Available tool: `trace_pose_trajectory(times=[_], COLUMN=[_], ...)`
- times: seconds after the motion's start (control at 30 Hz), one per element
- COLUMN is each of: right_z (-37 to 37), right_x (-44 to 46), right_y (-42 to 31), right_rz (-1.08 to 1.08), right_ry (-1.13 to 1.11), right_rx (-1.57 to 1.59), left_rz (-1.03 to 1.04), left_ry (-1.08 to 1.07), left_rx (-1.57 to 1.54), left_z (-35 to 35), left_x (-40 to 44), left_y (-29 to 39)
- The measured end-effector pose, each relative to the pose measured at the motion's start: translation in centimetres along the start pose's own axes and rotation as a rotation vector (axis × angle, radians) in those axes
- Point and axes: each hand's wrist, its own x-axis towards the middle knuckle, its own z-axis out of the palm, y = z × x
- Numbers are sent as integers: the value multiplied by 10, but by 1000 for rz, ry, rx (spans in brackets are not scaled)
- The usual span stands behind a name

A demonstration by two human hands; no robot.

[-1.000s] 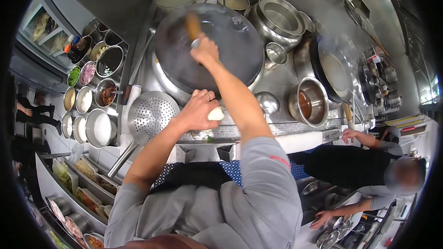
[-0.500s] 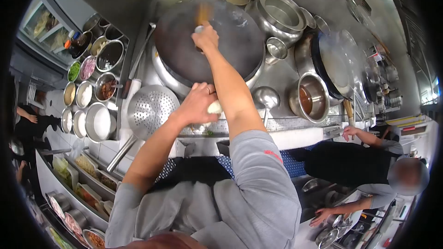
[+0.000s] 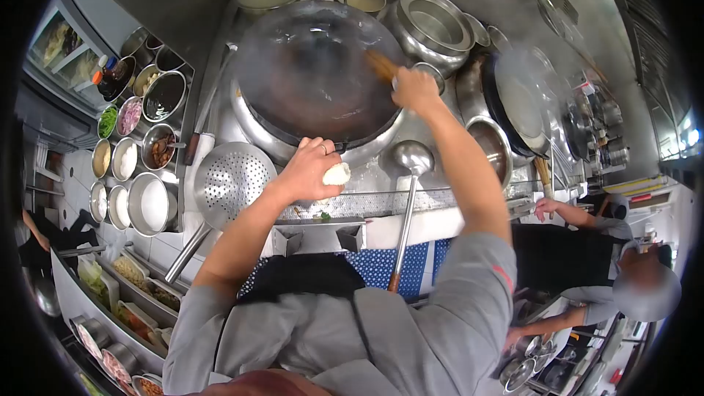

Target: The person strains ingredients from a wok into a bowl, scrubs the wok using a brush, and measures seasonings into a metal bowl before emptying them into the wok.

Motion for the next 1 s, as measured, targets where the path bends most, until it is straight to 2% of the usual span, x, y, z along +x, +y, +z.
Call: trace_pose_trajectory(times=[0.1, 0.13, 0.17, 0.2, 0.23, 0.27, 0.37, 0.4, 0.43, 0.5, 0.6, 0.63, 0.7, 0.77, 0.83, 0.9, 1.0], right_z=[-6, -8, -4, -21, -8, -3, -1, -4, -9, -24, -5, -8, -19, -24, -15, -4, -18], right_x=[82, 89, 78, 53, 39, 28, -31, -50, -62, -54, 27, 53, 66, 42, 12, -17, -77], right_y=[-53, -81, -115, -137, -148, -147, -120, -101, -81, -50, -40, -53, -95, -149, -179, -171, -102], right_rz=[-61, -61, 45, 32, -38, -93, -303, -318, -331, -245, -111, -49, -92, -94, -167, -297, -424], right_ry=[101, -6, 61, -10, 57, 18, -77, -78, -79, -186, -43, -36, 20, -26, -10, -99, -154], right_rx=[399, 518, 599, 595, 602, 559, 446, 389, 335, 180, 270, 328, 514, 572, 501, 455, 340], left_rz=[-27, -40, -42, -47, -39, -99, -30, -64, -132, -557, -997, -1046, -1137, -1210, -1189, -1199, -1218], left_ry=[-1, -45, -40, -40, -27, -111, 116, 121, 229, 371, 488, 509, 541, 520, 416, 379, 519], left_rx=[-27, 4, 4, -11, -11, -43, -130, -170, -248, -823, -1184, -1314, -1575, -1561, -1533, -1513, -1590], left_z=[2, 2, 1, 3, 2, 0, -9, -17, -15, 8, 18, 21, 21, 14, 13, 24, 35], left_x=[0, 0, 0, -2, 1, 0, -20, -35, -57, -99, -102, -91, -47, -7, 4, 6, 6], left_y=[0, 1, 0, 2, 2, 1, 14, 22, 24, 23, 24, 23, 17, 24, 17, 12, 12])
